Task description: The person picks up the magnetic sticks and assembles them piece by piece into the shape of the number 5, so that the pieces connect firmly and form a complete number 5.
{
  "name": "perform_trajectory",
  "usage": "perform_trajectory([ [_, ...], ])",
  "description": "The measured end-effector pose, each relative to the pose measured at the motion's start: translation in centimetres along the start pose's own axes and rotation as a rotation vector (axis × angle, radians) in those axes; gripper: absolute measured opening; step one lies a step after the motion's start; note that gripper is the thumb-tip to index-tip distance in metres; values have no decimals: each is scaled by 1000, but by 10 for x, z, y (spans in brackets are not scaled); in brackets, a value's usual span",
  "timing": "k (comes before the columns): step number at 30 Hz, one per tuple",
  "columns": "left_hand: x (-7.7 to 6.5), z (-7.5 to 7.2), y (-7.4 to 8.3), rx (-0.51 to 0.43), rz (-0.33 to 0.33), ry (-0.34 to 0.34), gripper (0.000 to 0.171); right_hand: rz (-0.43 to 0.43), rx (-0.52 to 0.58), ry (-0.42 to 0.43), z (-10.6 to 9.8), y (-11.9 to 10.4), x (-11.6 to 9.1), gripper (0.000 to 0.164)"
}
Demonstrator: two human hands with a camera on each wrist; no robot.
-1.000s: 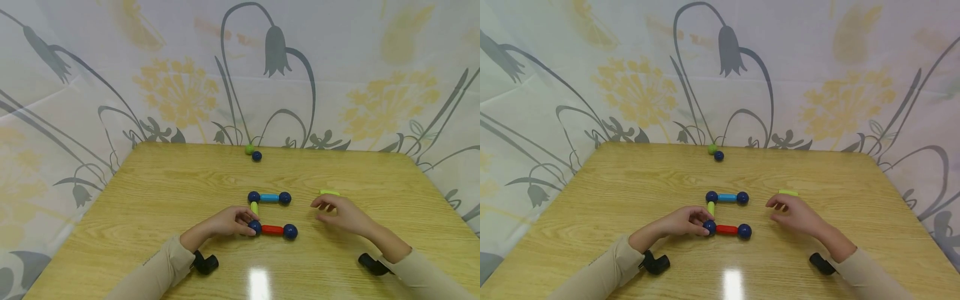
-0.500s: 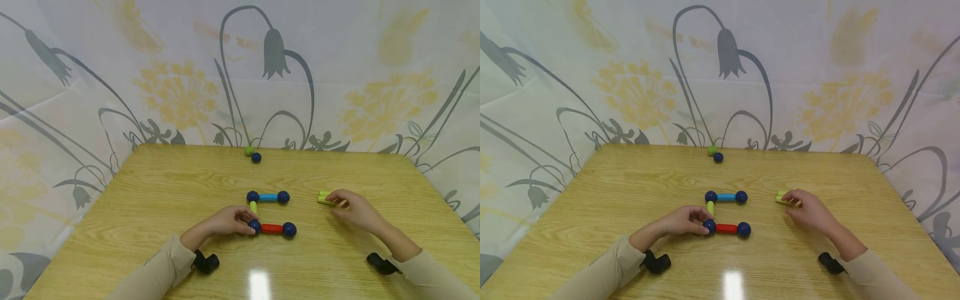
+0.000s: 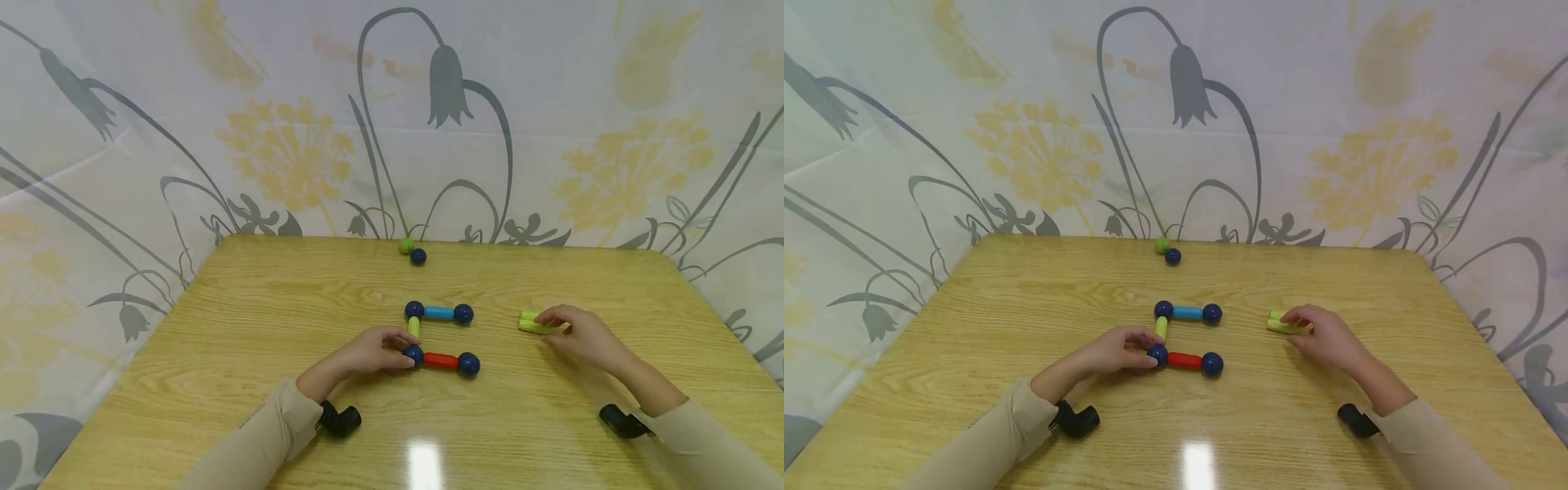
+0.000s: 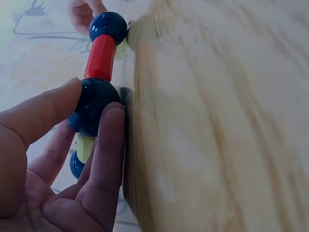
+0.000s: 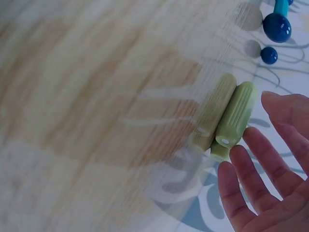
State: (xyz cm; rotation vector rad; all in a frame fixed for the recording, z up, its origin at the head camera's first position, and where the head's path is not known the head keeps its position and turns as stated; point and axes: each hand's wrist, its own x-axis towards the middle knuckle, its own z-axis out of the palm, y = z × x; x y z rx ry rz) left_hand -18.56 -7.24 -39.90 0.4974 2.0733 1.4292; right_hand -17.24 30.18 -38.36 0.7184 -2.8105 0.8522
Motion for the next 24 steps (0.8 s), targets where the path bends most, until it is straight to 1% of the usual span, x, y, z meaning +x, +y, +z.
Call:
perform_trajectory([
  [4,1,-2,-2,-38,-4,9,36,27,9,-24,-1,-1,1,22],
  [7,2,-3,-3,-65,-9,0,36,39,7,-29,-1,-1,2,22],
  [10,3,-3,-3,-81,-18,-5,37,47,13,-53,0,-1,2,22],
  [14,4,-3,-4,-86,-19,-13,37,54,27,-95,1,-1,3,20],
  [18,4,-3,-4,-84,-10,-21,37,56,33,-107,3,-2,4,19],
  [24,4,-3,-4,-90,-23,-21,37,61,27,-139,5,-3,7,25],
])
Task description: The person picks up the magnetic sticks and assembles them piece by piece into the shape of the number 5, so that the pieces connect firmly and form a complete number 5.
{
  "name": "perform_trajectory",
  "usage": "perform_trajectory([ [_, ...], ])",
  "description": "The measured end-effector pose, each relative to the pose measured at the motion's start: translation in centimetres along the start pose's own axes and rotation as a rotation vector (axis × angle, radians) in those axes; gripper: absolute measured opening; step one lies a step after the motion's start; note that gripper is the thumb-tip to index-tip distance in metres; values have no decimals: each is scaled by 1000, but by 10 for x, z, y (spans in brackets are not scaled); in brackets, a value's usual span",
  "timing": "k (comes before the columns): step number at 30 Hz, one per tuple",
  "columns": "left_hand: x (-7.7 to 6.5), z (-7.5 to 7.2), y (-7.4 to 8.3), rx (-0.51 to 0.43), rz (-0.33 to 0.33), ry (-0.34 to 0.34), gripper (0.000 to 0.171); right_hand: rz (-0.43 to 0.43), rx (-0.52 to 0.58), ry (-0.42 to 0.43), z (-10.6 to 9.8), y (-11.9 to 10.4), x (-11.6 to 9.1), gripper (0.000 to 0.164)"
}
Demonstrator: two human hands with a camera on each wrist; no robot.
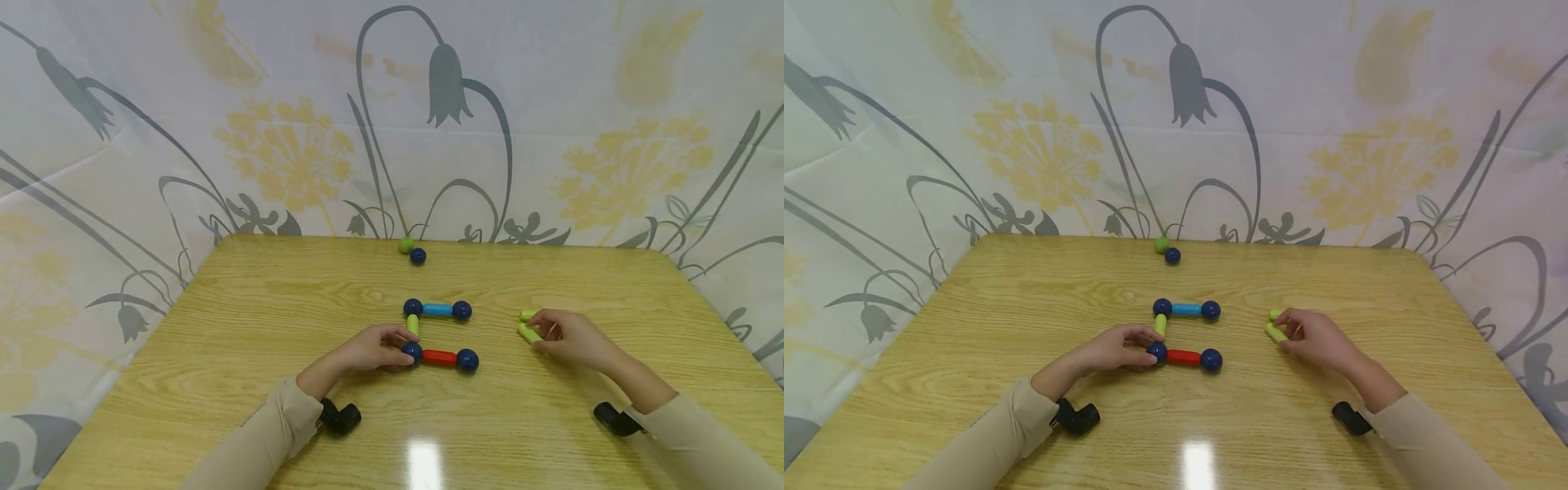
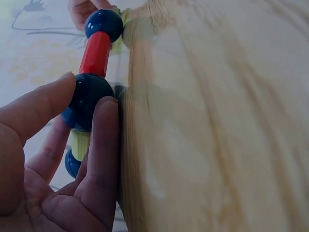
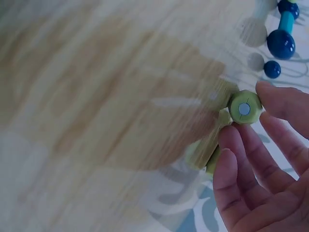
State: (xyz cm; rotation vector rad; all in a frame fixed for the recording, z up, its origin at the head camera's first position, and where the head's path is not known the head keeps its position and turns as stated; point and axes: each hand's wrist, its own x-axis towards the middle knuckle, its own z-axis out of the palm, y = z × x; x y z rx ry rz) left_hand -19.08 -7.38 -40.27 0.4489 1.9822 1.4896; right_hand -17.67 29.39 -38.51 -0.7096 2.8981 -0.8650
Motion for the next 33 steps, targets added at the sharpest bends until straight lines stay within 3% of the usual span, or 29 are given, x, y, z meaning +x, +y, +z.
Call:
perform_trajectory([
  [16,-1,1,3,-1,18,-12,37,-9,47,-137,8,-14,-1,36],
  [25,-2,2,3,-5,13,-11,37,-32,104,-124,15,-22,-2,30],
  [33,-2,2,6,10,15,12,36,-35,222,-182,23,-33,-1,52],
])
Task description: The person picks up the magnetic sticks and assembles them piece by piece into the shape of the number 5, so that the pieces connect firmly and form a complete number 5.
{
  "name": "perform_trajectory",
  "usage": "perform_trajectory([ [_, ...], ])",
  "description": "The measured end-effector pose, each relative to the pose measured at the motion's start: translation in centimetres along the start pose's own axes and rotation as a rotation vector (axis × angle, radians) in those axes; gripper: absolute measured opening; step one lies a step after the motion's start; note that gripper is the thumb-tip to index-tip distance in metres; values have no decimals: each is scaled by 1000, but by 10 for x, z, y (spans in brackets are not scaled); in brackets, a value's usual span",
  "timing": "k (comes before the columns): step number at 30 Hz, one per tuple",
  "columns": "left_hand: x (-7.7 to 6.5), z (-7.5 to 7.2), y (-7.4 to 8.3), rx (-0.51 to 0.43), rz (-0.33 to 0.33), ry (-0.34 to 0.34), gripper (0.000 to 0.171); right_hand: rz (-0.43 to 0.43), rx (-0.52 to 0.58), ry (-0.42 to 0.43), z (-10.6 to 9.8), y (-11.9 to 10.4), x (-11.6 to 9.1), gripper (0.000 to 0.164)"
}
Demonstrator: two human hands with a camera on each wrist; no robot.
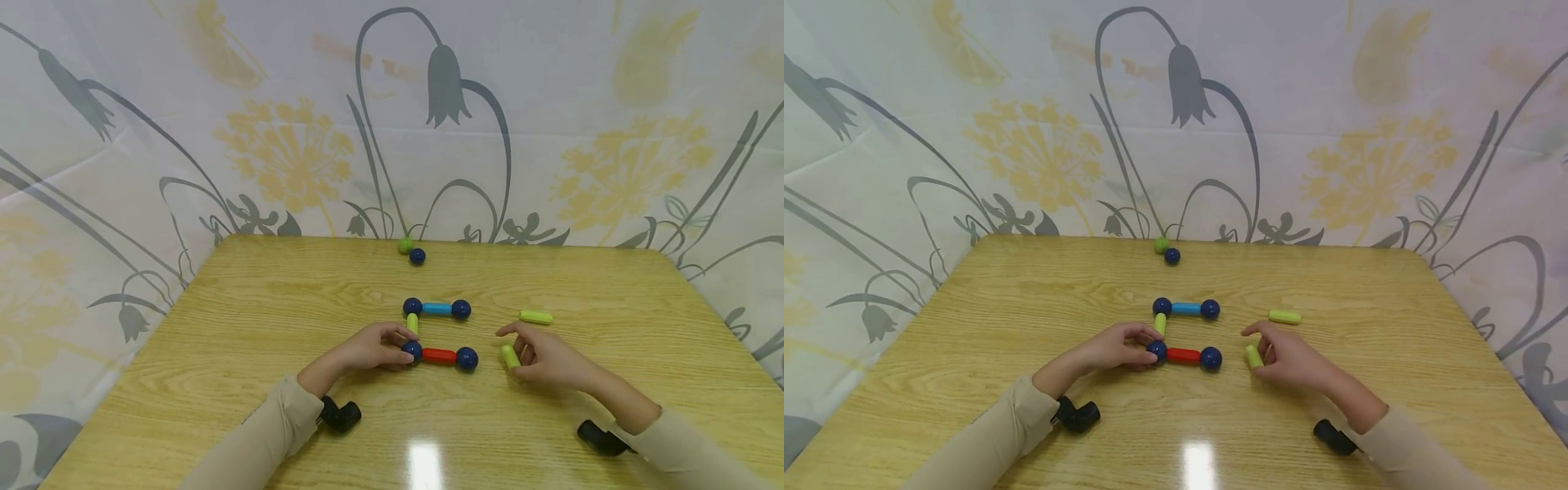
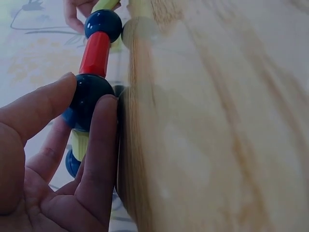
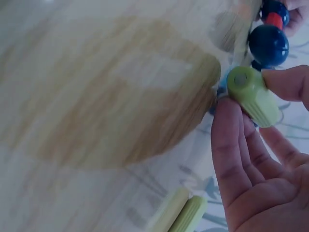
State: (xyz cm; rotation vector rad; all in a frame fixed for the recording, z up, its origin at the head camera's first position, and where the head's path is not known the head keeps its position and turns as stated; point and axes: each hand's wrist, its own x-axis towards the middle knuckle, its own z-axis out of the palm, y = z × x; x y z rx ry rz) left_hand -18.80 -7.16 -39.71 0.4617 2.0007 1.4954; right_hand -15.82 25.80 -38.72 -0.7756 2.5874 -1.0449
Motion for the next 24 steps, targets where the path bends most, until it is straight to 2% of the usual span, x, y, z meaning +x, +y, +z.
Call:
perform_trajectory([
  [4,0,0,0,-4,-1,4,37,-2,81,-52,6,-6,2,63],
  [13,1,0,-1,-15,6,2,37,82,324,-170,24,-21,8,79],
  [19,2,-1,-3,-22,11,-8,37,161,504,-207,32,-27,11,85],
  [24,2,-1,-4,-24,10,-13,38,204,601,-219,36,-28,16,87],
])
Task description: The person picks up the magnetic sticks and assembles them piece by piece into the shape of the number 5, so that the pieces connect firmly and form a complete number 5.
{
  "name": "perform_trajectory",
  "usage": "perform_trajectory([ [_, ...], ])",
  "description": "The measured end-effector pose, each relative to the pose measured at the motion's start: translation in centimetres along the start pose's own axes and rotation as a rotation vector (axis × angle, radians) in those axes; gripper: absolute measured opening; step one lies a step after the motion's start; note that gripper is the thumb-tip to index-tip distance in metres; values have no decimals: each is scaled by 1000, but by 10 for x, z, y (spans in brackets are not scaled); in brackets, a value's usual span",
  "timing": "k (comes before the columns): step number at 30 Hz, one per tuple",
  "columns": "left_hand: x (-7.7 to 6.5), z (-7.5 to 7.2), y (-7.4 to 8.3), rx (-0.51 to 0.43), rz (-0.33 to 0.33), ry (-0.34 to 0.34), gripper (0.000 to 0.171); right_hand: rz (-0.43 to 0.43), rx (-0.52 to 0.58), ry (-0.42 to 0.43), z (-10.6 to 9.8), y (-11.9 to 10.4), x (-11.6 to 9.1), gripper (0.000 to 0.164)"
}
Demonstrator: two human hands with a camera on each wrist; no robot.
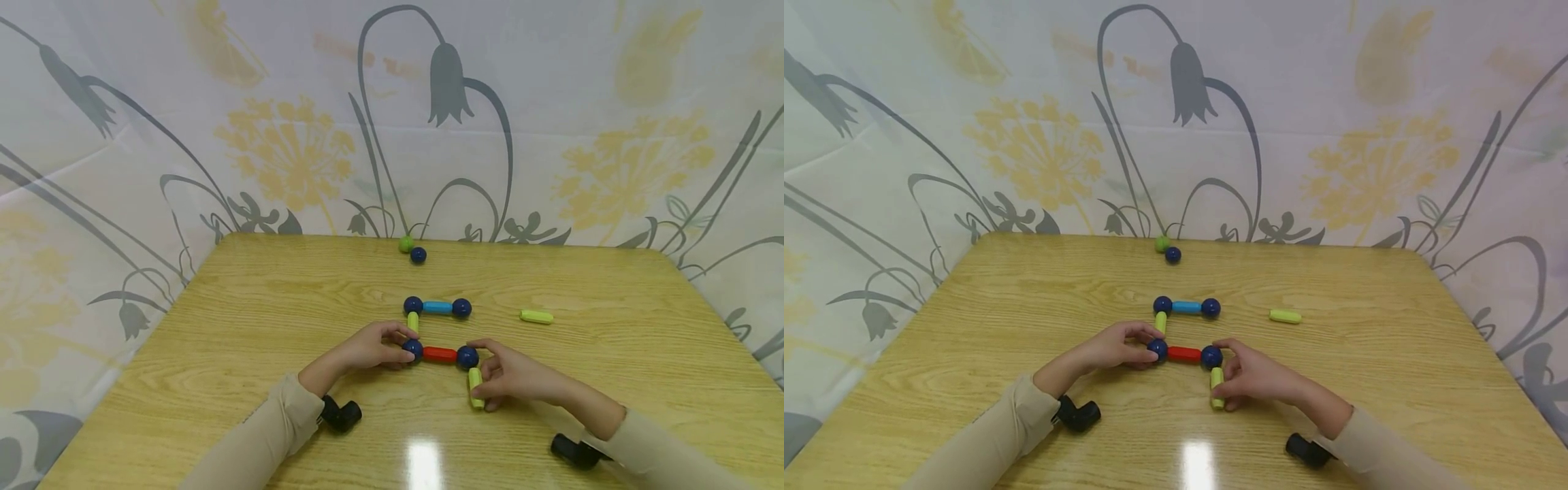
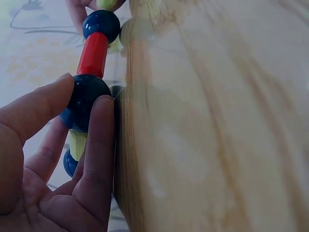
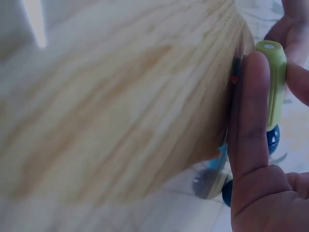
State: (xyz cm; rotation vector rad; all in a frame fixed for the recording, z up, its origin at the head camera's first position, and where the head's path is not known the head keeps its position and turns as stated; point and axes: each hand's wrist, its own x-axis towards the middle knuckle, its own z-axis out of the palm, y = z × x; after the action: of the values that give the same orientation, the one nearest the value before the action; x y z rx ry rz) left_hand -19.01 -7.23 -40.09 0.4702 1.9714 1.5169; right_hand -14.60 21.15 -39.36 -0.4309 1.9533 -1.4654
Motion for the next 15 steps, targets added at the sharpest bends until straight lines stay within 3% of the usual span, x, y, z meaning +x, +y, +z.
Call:
perform_trajectory([
  [15,0,0,0,-7,8,2,38,14,40,33,5,-2,7,89],
])
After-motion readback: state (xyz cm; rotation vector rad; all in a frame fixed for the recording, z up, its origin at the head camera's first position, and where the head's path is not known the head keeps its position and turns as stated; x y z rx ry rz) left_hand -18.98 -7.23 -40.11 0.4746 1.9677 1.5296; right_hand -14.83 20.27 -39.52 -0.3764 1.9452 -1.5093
